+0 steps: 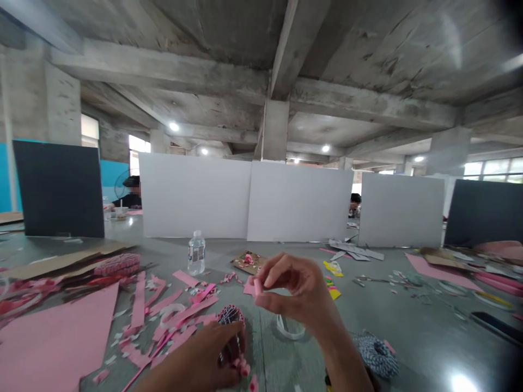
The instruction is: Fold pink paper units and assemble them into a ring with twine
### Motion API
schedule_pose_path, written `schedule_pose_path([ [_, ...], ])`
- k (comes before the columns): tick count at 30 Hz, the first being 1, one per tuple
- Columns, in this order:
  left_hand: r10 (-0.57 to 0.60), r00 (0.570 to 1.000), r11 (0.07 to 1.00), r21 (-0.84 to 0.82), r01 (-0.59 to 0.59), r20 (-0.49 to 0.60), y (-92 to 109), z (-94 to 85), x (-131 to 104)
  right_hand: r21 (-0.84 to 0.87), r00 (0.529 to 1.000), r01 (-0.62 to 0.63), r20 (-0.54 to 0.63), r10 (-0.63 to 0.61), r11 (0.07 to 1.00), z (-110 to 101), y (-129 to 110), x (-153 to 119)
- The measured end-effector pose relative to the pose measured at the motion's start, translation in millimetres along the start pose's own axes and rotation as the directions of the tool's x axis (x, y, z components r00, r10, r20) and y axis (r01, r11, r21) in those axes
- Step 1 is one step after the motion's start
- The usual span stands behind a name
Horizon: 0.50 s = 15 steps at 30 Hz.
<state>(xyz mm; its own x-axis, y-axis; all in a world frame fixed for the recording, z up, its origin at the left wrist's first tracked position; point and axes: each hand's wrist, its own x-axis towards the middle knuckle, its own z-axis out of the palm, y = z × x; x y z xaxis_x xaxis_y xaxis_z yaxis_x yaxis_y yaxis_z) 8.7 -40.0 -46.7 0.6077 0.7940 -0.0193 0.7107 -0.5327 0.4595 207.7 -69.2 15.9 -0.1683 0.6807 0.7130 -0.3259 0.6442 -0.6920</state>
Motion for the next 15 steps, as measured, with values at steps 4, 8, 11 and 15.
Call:
schedule_pose_path([
  [4,0.006,0.998,0.965,-0.261,-0.024,-0.069,14.7,-41.1,-7.0,0.267,0.995,-0.103,0.018,0.102,0.958,-3.1,7.0,4.6],
  [8,0.099,0.976,0.936,-0.313,-0.158,-0.195,33.0,-72.0,-18.7,0.480,0.980,-0.176,-0.001,0.201,0.859,-3.7,15.8,7.2],
  [11,0.062,0.946,0.931,-0.322,-0.169,-0.317,40.5,-80.5,-27.3,0.560,0.960,-0.207,-0.041,0.276,0.802,-3.4,19.4,6.9],
  [15,0.057,0.910,0.934,-0.300,-0.194,-0.411,42.9,-76.7,-32.7,0.535,0.943,-0.234,-0.079,0.323,0.812,-1.4,18.9,7.0],
])
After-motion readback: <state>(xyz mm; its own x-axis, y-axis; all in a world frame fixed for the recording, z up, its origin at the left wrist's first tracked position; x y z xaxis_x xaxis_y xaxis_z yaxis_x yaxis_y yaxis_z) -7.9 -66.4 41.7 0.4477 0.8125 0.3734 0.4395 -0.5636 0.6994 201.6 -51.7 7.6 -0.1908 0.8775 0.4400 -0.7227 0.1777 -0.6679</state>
